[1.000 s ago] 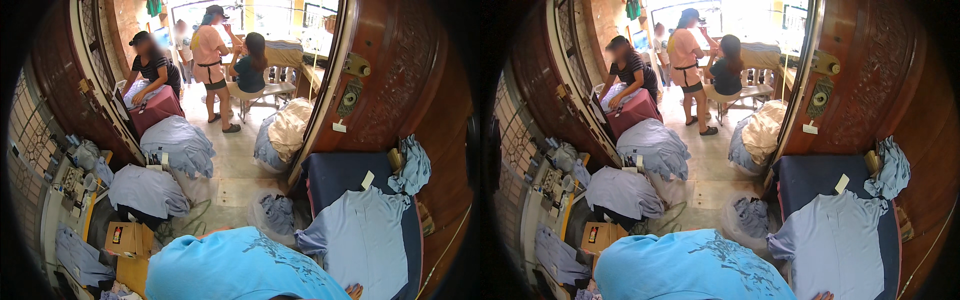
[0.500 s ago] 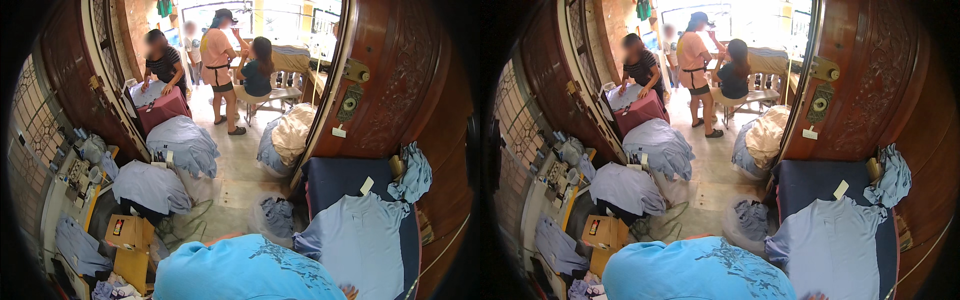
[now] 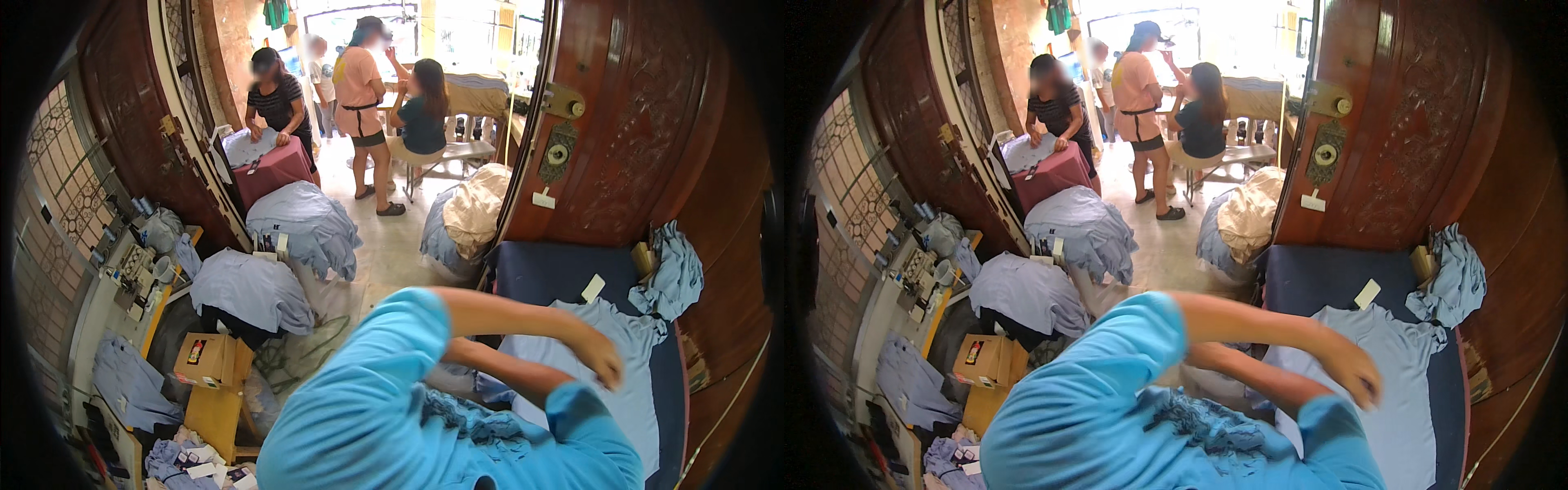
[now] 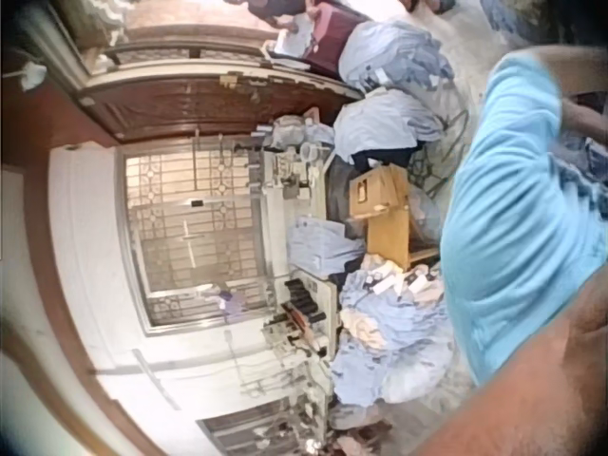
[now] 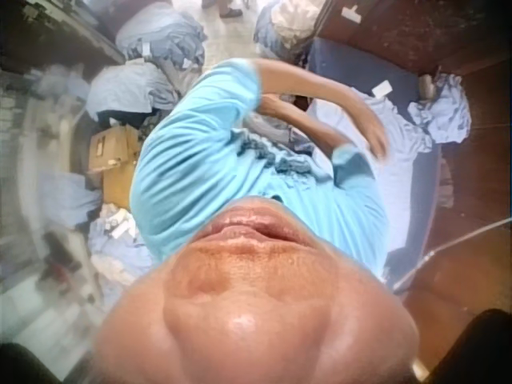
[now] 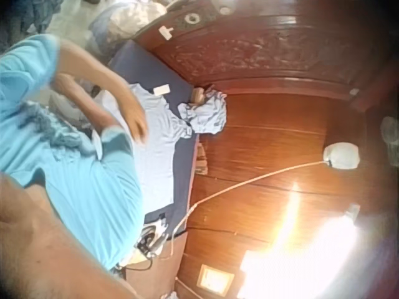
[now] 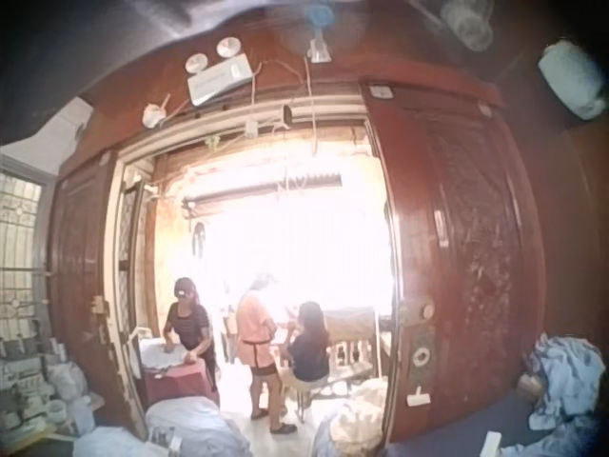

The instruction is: The person irons several light blue shirts on a padded workspace using a steam iron, smoothing the fabric by hand and pressing various sections including the body and sleeves.

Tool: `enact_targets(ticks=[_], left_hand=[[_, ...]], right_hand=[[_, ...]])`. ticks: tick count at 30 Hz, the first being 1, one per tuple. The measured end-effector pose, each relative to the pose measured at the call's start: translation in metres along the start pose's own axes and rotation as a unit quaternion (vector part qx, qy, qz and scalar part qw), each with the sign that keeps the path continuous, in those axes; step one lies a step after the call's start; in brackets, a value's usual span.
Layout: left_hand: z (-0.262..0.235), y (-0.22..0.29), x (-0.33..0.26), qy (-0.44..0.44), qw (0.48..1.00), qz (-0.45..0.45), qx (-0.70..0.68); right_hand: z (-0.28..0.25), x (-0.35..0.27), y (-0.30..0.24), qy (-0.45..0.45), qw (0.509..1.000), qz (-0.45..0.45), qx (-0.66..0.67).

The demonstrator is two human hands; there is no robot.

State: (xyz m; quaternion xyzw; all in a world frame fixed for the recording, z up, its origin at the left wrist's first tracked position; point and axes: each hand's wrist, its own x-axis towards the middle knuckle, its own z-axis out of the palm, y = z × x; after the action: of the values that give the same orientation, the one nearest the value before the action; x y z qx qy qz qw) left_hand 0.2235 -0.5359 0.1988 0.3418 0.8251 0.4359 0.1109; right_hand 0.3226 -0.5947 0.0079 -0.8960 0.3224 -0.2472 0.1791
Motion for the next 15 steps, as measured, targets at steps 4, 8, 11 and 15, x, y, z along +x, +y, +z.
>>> enact_targets(ticks=[4,8,11,15], left_hand=[[0.009,0.069,0.137,-0.036,0.985,0.124,0.119],[0.064,0.116,0.181,-0.090,0.974,0.180,0.101],[0.082,0.108,0.174,-0.123,0.976,0.169,0.067],[0.092,0.100,0.168,-0.140,0.977,0.152,0.047]], right_hand=[[-0.019,0.197,-0.165,-0.147,0.941,-0.225,0.204],[-0.133,0.187,-0.270,-0.054,0.804,-0.348,0.479],[-0.155,0.168,-0.272,-0.049,0.747,-0.313,0.584],[-0.146,0.162,-0.262,-0.003,0.713,-0.280,0.643]])
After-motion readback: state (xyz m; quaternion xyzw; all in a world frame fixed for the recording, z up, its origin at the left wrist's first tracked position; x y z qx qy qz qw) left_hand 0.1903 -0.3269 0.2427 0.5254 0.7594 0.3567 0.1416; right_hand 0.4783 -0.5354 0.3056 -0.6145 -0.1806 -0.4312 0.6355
